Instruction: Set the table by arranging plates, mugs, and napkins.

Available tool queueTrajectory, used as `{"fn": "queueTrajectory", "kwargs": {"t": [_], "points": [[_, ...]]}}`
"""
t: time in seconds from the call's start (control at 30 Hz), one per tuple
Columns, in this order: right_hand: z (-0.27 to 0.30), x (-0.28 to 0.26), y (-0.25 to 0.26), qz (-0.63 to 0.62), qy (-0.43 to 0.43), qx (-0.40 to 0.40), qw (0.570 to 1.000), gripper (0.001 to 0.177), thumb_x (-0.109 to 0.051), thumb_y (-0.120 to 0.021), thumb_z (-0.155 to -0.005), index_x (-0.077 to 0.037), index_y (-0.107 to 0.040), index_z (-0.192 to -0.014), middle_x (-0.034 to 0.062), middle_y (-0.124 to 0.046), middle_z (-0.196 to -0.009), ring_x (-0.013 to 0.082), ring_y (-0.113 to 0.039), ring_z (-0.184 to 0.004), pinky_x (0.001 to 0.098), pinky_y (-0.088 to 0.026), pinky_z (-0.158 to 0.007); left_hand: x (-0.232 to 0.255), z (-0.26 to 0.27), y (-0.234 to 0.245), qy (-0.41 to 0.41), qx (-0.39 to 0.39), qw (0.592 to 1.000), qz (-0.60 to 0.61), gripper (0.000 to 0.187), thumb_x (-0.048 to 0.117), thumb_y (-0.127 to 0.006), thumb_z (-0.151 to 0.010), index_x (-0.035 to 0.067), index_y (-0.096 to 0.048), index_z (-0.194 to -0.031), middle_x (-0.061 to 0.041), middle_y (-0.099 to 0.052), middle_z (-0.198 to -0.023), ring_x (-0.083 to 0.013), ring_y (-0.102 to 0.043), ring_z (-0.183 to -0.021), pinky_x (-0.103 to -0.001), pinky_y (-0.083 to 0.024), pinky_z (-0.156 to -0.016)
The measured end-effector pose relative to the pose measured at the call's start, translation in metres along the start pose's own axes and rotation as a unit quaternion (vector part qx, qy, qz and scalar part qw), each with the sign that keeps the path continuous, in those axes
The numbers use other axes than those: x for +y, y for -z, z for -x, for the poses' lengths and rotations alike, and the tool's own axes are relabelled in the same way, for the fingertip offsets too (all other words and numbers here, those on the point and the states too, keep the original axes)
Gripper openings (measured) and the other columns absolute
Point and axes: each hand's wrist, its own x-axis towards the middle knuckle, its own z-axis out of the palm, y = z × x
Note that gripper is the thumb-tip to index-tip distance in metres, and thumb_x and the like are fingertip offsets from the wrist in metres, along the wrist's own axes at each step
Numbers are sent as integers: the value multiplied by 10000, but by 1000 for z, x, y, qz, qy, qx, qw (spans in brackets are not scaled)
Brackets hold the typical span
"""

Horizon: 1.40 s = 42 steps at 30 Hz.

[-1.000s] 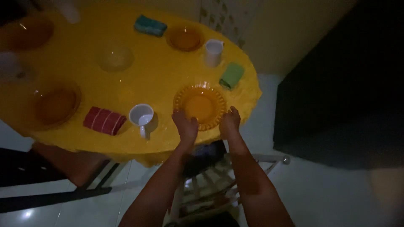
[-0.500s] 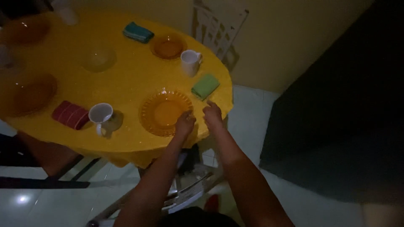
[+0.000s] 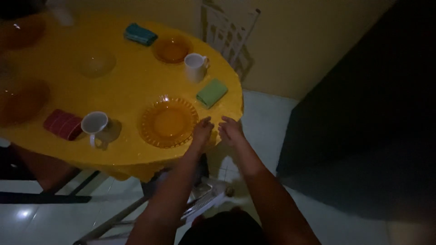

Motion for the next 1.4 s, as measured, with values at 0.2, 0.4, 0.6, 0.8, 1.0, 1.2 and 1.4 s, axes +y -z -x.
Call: {"fn": "queueTrajectory", "kwargs": {"t": [0.2, 0.4, 0.6, 0.8, 1.0, 1.2, 1.4], "points": [[-105, 30, 69, -63, 75, -172, 980, 592, -19, -525, -1008, -43, -342, -1570, 88, -537, -851, 150, -464, -565, 296, -434, -466, 81, 8, -29, 106, 61, 986, -112, 483, 218, -604, -971, 106, -582, -1441, -93, -708, -1120, -211, -617, -857, -337, -524, -740], [-141, -26, 94, -8, -3, -137, 991, 517, -51, -524, -1001, 25, -463, -1509, 68, -646, -992, 142, -594, -768, 294, -529, -665, 53, -52, -74, 52, 178, 982, 28, 479, 201, -611, -974, 85, -565, -1436, -65, -691, -1203, -174, -640, -935, -319, -524, -774], [-126, -105, 104, 42, -43, -158, 986, 545, -102, -550, -1019, -23, -420, -1543, 58, -636, -1074, 140, -607, -852, 269, -523, -714, 56, -84, -107, 3, 247, 967, 53, 498, 163, -646, -989, 35, -541, -1458, -124, -675, -1239, -196, -644, -1021, -330, -532, -878], [-170, -120, 99, 46, -43, -196, 979, 589, -159, -582, -1042, -50, -376, -1583, 52, -622, -1099, 126, -602, -878, 279, -535, -771, 105, -101, -105, 41, 330, 943, -1, 477, 157, -606, -968, 92, -570, -1439, -79, -658, -1259, -192, -647, -1049, -321, -522, -874], [-207, -139, 73, 87, -7, -205, 975, 516, -284, -468, -1053, -58, -485, -1516, 42, -642, -1110, 136, -646, -862, 299, -572, -758, 47, -176, -48, -51, 357, 932, -36, 565, 137, -730, -890, 59, -584, -1430, -168, -698, -1266, -258, -662, -1126, -351, -529, -964], [-280, -169, 27, 131, 32, -215, 967, 458, -149, -573, -1022, -52, -552, -1469, 50, -662, -999, 145, -579, -786, 336, -445, -648, 51, -231, -6, -12, 333, 925, -184, 796, 192, -822, -809, 58, -452, -1502, -197, -602, -1416, -313, -616, -1282, -396, -504, -1041], [-329, -163, -29, 313, 134, -161, 927, 563, -28, -609, -923, -49, -504, -1476, 116, -579, -1429, 234, -556, -1295, 386, -463, -1054, 151, -193, -37, -11, 319, 943, -100, 991, 109, -840, -695, 61, -309, -1530, -174, -582, -1432, -314, -600, -1286, -394, -512, -1016]]}}
